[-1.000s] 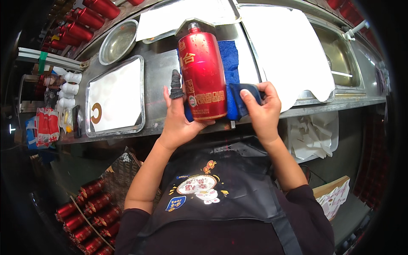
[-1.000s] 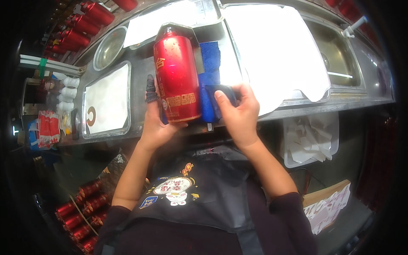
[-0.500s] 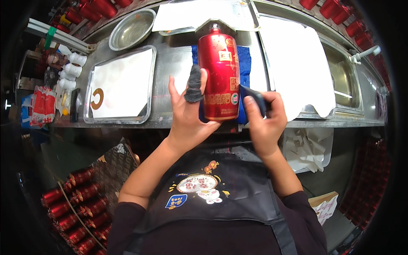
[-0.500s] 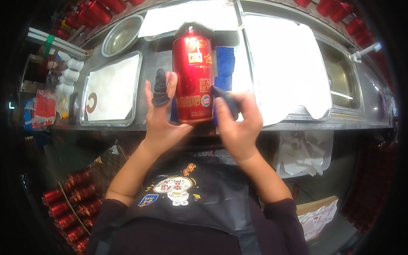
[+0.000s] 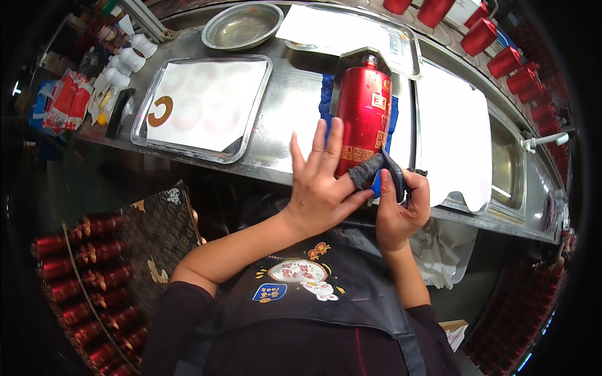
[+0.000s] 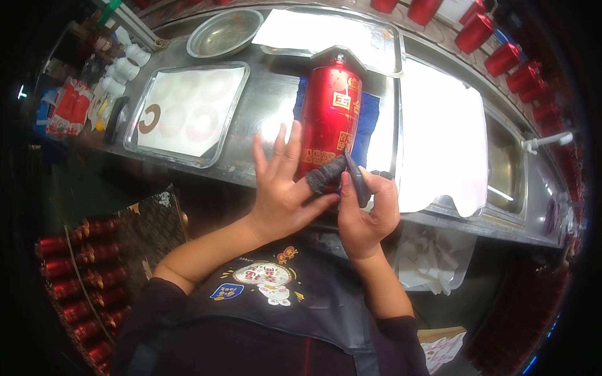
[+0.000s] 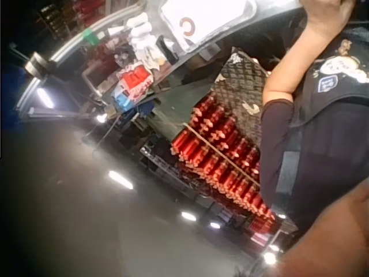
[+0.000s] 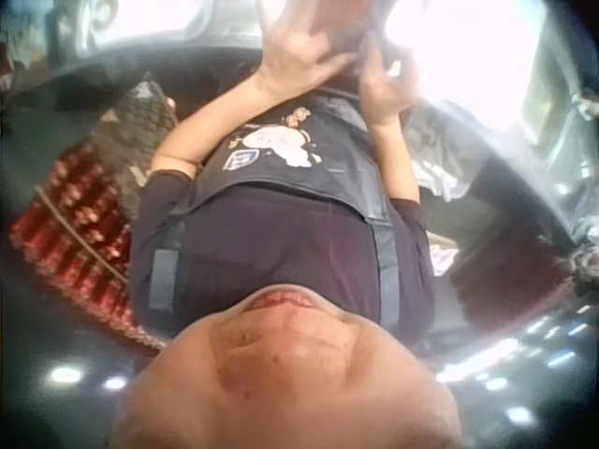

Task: The person picks up a red bottle, cleans its neck with a cloth, and applies a gold circular label to the bottle's neck. They then apply a rectangular label to the bottle's body, smooth it, and place the bottle on a tray. The person repeats the process with another bottle.

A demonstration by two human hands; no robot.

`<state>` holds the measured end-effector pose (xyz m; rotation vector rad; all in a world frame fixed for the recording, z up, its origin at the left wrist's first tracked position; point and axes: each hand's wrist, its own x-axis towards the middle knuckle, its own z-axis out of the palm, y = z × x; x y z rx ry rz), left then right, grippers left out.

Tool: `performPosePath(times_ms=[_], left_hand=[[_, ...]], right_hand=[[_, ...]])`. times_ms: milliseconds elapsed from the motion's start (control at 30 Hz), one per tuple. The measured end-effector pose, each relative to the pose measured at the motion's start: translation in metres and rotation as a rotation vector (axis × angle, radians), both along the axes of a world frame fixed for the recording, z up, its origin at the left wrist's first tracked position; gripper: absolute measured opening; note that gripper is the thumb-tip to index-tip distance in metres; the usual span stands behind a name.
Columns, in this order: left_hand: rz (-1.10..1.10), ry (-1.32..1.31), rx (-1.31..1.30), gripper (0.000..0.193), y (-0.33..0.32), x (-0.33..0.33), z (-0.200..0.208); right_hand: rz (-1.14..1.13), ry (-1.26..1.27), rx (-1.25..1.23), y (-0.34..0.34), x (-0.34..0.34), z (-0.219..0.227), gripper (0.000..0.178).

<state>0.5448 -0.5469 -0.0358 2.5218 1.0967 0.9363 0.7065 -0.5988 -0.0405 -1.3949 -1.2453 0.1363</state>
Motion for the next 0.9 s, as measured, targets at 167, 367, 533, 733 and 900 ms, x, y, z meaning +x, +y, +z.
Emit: performPosePath(times_ms=[167,367,533,733,900], left_hand=[[0.114,-0.061,-0.051,0.062,-0.004,-0.009,-0.01],[0.192,-0.14,-0.136,0.051,-0.01,-0.01,-0.02],[0.221,-0.157,-0.141,0.05,-0.012,-0.011,-0.03],[0.272,-0.08,-0.121,0.046,-0.005,0.0,-0.041],[0.315,-0.224,-0.059,0.07,0.002,0.006,-0.056]], right_hand=[[-0.021,-0.083,0.04,0.002,-0.003,-0.005,0.024],[0.014,-0.165,0.089,0.004,-0.004,-0.002,0.024],[0.018,-0.135,0.07,0.002,-0.004,0.006,0.021],[0.064,-0.438,0.023,0.017,0.007,0.017,0.018],[0.471,-0.334,-0.043,0.043,0.0,0.029,0.018]])
